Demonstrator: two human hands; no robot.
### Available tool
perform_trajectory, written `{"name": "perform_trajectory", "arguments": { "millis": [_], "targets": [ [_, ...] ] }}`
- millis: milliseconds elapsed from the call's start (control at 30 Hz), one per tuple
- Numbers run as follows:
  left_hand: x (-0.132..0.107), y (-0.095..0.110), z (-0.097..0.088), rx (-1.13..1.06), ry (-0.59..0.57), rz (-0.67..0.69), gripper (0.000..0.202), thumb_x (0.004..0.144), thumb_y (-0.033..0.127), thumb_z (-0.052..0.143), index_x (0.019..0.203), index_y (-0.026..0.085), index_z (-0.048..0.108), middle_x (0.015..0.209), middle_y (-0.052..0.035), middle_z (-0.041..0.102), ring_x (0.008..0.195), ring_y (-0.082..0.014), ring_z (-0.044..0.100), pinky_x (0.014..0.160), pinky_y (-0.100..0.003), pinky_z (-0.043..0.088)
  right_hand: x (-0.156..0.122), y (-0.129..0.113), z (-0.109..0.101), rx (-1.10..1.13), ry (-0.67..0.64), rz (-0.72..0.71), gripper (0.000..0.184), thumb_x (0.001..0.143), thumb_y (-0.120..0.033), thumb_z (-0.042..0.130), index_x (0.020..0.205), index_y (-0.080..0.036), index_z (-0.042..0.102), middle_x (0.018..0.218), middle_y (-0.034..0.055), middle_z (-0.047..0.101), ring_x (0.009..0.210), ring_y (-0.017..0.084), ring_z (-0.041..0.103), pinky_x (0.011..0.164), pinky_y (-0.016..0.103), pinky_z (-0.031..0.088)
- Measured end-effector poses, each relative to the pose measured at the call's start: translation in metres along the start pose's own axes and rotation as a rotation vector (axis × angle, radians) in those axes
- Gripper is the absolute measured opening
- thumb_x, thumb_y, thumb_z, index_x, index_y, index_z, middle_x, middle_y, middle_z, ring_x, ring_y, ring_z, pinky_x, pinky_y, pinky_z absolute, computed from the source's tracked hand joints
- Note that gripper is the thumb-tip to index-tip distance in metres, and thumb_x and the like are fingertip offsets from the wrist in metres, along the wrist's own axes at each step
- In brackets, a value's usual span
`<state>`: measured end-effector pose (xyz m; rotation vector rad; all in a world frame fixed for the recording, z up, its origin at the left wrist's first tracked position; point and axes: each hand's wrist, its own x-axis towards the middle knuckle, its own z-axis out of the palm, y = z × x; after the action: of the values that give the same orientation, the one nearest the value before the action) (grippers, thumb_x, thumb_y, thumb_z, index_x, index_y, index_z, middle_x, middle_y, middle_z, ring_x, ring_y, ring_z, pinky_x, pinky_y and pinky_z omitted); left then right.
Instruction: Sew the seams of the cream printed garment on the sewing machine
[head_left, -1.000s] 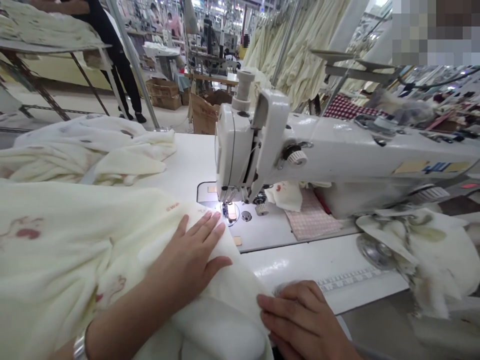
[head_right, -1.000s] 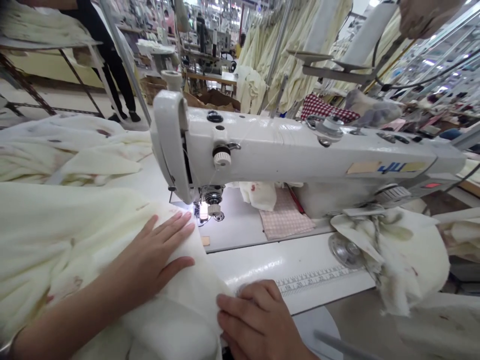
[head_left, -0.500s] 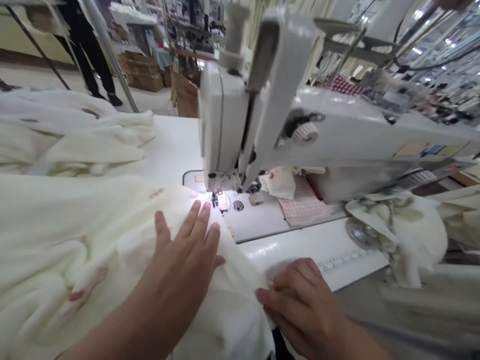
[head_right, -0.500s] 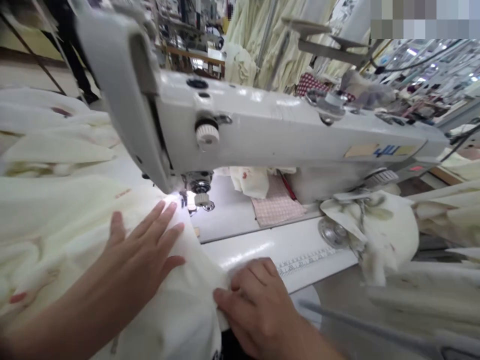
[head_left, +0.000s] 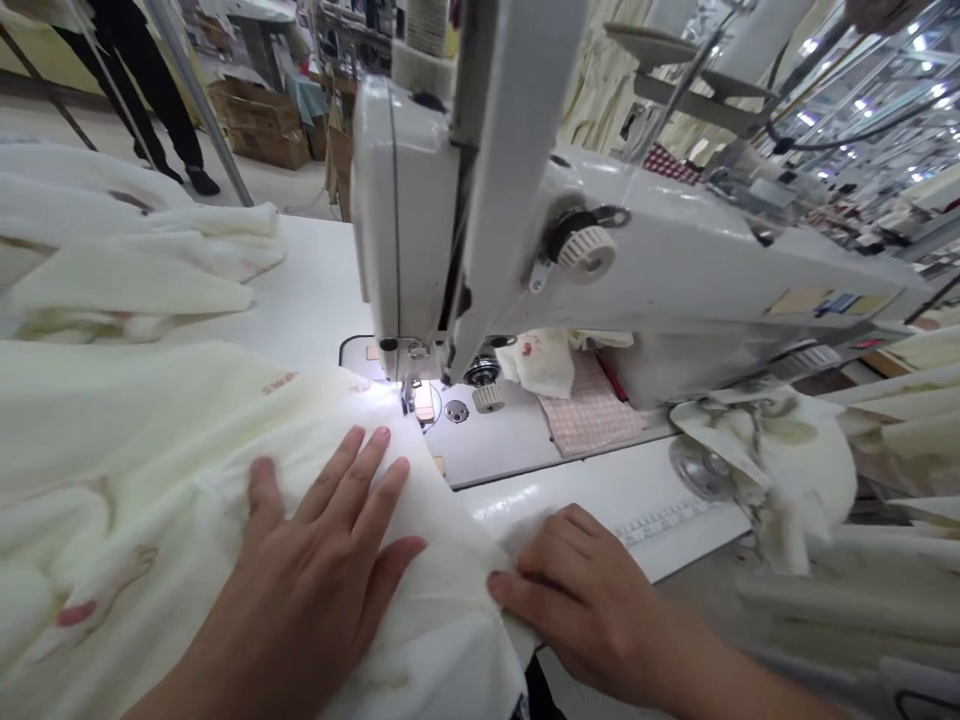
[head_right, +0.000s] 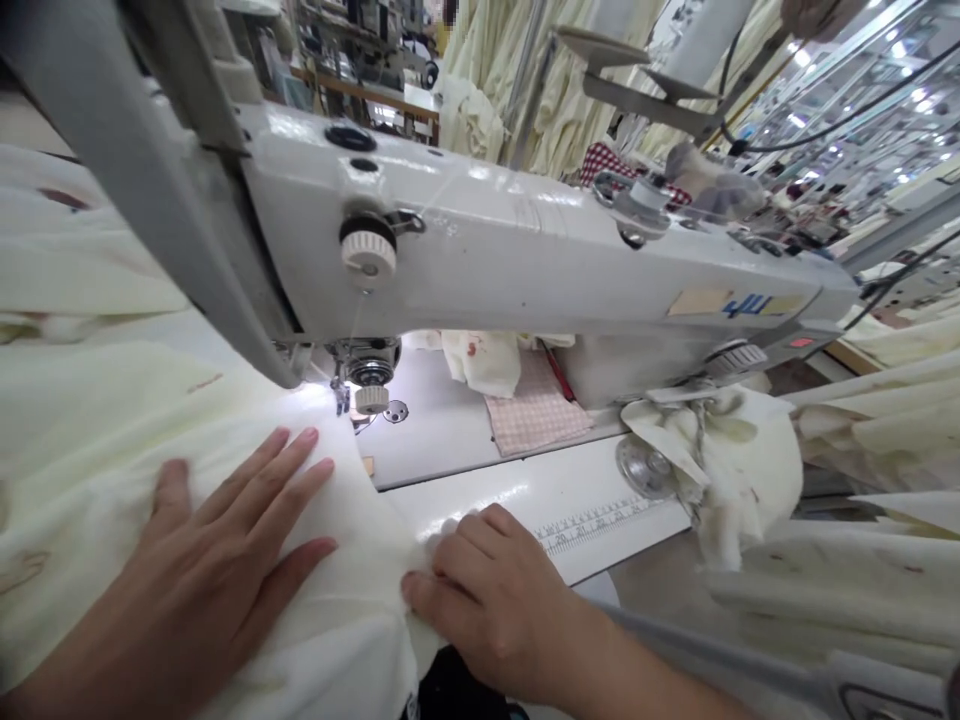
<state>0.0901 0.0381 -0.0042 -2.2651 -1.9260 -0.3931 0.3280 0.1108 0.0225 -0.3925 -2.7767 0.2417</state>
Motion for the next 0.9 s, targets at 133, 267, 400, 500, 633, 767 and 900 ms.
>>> {"name": "perform_trajectory", "arguments": {
  "millis": [133, 267, 400, 500, 633, 767, 900],
  "targets": [
    [0.015, -0.033, 0.0, -0.047, -0.051, 0.071, 0.042, 0.092, 0.039, 0.035, 0.125, 0.016, 0.045, 0.142, -0.0169, 0.04, 0.13, -0.0354, 0.036, 0.098, -0.069, 0.019, 0.013, 0.005, 0.002, -0.014, -0.094, -0.146, 0.02, 0.09, -0.013, 0.052, 0.107, -0.013, 0.062, 0.115, 0.0048, 0.063, 0.085, 0.017, 0.05, 0.071, 0.034, 0.036],
    [0.043, -0.076, -0.007, -0.107, -0.17, 0.149, 0.041, 0.093, 0.043, 0.035, 0.124, 0.019, 0.047, 0.138, -0.0154, 0.044, 0.126, -0.0321, 0.041, 0.102, -0.063, 0.019, 0.04, 0.014, 0.012, -0.069, -0.089, -0.226, 0.02, 0.091, -0.014, 0.051, 0.108, -0.014, 0.062, 0.119, 0.0027, 0.063, 0.082, 0.016, 0.051, 0.068, 0.034, 0.036],
    [0.072, -0.105, -0.009, -0.109, -0.23, 0.214, 0.043, 0.093, 0.041, 0.037, 0.128, 0.018, 0.045, 0.134, -0.0145, 0.047, 0.123, -0.028, 0.042, 0.106, -0.055, 0.017, 0.073, 0.026, 0.02, -0.11, 0.015, -0.255, 0.016, 0.092, -0.016, 0.048, 0.1, -0.015, 0.063, 0.111, 0.0022, 0.067, 0.075, 0.015, 0.05, 0.063, 0.032, 0.034],
    [0.089, -0.119, -0.008, -0.074, -0.23, 0.239, 0.042, 0.095, 0.035, 0.036, 0.131, 0.017, 0.043, 0.134, -0.0125, 0.049, 0.122, -0.0253, 0.043, 0.107, -0.051, 0.018, 0.091, 0.036, 0.027, -0.119, 0.041, -0.223, 0.018, 0.092, -0.017, 0.046, 0.098, -0.016, 0.063, 0.104, 0.0044, 0.067, 0.075, 0.015, 0.051, 0.063, 0.031, 0.035],
    [0.113, -0.143, -0.007, -0.05, -0.222, 0.225, 0.036, 0.093, 0.029, 0.037, 0.125, 0.018, 0.049, 0.132, -0.0076, 0.052, 0.122, -0.0233, 0.042, 0.107, -0.049, 0.018, 0.105, 0.051, 0.039, -0.114, 0.048, -0.14, 0.02, 0.09, -0.018, 0.045, 0.1, -0.02, 0.062, 0.09, 0.0066, 0.064, 0.081, 0.018, 0.053, 0.071, 0.033, 0.041],
    [0.125, -0.156, -0.004, -0.018, -0.204, 0.156, 0.033, 0.092, 0.024, 0.036, 0.12, 0.023, 0.053, 0.142, -0.0017, 0.042, 0.131, -0.0215, 0.032, 0.109, -0.047, 0.018, 0.112, 0.057, 0.045, -0.099, 0.026, -0.116, 0.021, 0.091, -0.02, 0.044, 0.105, -0.022, 0.06, 0.088, 0.006, 0.06, 0.081, 0.018, 0.054, 0.072, 0.033, 0.042],
    [0.092, -0.111, -0.004, 0.067, -0.169, -0.061, 0.041, 0.093, 0.028, 0.035, 0.129, 0.013, 0.046, 0.146, -0.0161, 0.034, 0.133, -0.0363, 0.029, 0.098, -0.064, 0.027, 0.106, 0.043, 0.031, 0.067, 0.064, -0.087, 0.015, 0.092, -0.027, 0.046, 0.091, -0.02, 0.06, 0.081, 0.0043, 0.058, 0.076, 0.016, 0.053, 0.07, 0.032, 0.041]
  ]
}}
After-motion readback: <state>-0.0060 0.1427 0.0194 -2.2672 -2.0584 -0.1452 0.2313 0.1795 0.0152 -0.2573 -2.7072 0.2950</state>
